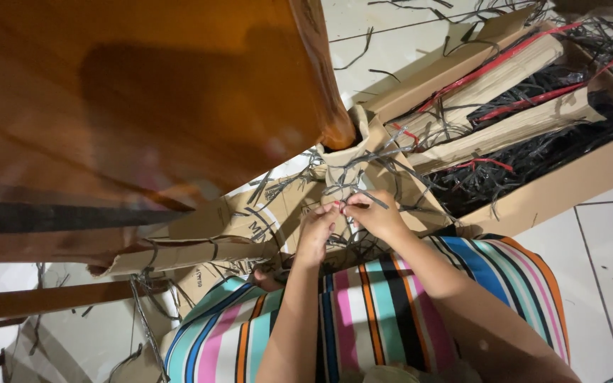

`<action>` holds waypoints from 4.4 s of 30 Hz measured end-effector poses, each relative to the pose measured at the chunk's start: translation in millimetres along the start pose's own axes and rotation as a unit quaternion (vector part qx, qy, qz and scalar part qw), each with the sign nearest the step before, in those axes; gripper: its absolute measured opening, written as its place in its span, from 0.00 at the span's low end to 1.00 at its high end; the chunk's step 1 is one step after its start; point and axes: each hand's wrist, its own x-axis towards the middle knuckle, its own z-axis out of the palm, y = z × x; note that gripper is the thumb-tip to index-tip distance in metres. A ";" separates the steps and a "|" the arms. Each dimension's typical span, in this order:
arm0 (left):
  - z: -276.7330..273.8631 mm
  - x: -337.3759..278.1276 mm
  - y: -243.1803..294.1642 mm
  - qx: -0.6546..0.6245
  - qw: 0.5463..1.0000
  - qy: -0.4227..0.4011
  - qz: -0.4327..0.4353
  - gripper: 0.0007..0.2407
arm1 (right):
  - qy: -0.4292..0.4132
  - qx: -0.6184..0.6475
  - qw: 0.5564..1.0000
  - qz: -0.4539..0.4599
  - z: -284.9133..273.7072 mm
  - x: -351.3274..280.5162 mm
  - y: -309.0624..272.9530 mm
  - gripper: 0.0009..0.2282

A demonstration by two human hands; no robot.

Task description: Wrapping a wooden chair leg with protective cardboard and securing it with black ties.

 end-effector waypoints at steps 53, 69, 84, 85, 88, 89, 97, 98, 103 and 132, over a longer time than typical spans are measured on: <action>12.6 -27.9 5.0 0.088 0.988 0.066 0.107 0.08 | 0.100 0.412 0.889 0.174 7.9 -27.4 -20.8 0.10; 7.8 -23.0 9.4 0.240 0.917 0.106 0.301 0.06 | 0.019 0.488 0.845 0.216 -5.0 -28.4 -26.1 0.16; 1.4 -9.8 -2.8 0.266 0.883 0.120 0.368 0.04 | 0.056 0.313 0.942 0.104 -6.8 -24.3 -13.2 0.11; 2.0 -14.2 5.4 0.266 0.883 0.120 0.369 0.04 | 0.056 0.313 0.942 0.104 -8.1 -22.2 -10.4 0.11; 3.1 -22.5 17.0 0.241 0.920 0.127 0.282 0.04 | 0.059 0.185 0.981 0.020 -12.6 -18.5 -5.8 0.06; 2.3 -22.0 12.3 0.216 0.927 0.133 0.276 0.05 | 0.073 0.141 0.987 0.024 -13.8 -19.0 -7.1 0.06; -4.7 -27.8 14.3 0.210 0.928 0.133 0.278 0.03 | 0.098 -0.025 0.995 -0.026 -24.8 -3.5 -3.8 0.04; -6.5 -24.4 10.0 0.210 0.926 0.125 0.288 0.03 | 0.114 -0.047 0.990 -0.062 -26.8 0.7 -0.4 0.04; -12.7 -21.9 11.5 0.222 0.910 0.116 0.331 0.03 | 0.136 -0.019 0.987 -0.082 -35.8 5.7 -2.1 0.05; -71.4 -107.3 -131.0 0.543 0.737 -0.058 0.398 0.07 | -0.253 -0.513 0.820 0.006 90.3 -19.2 62.4 0.17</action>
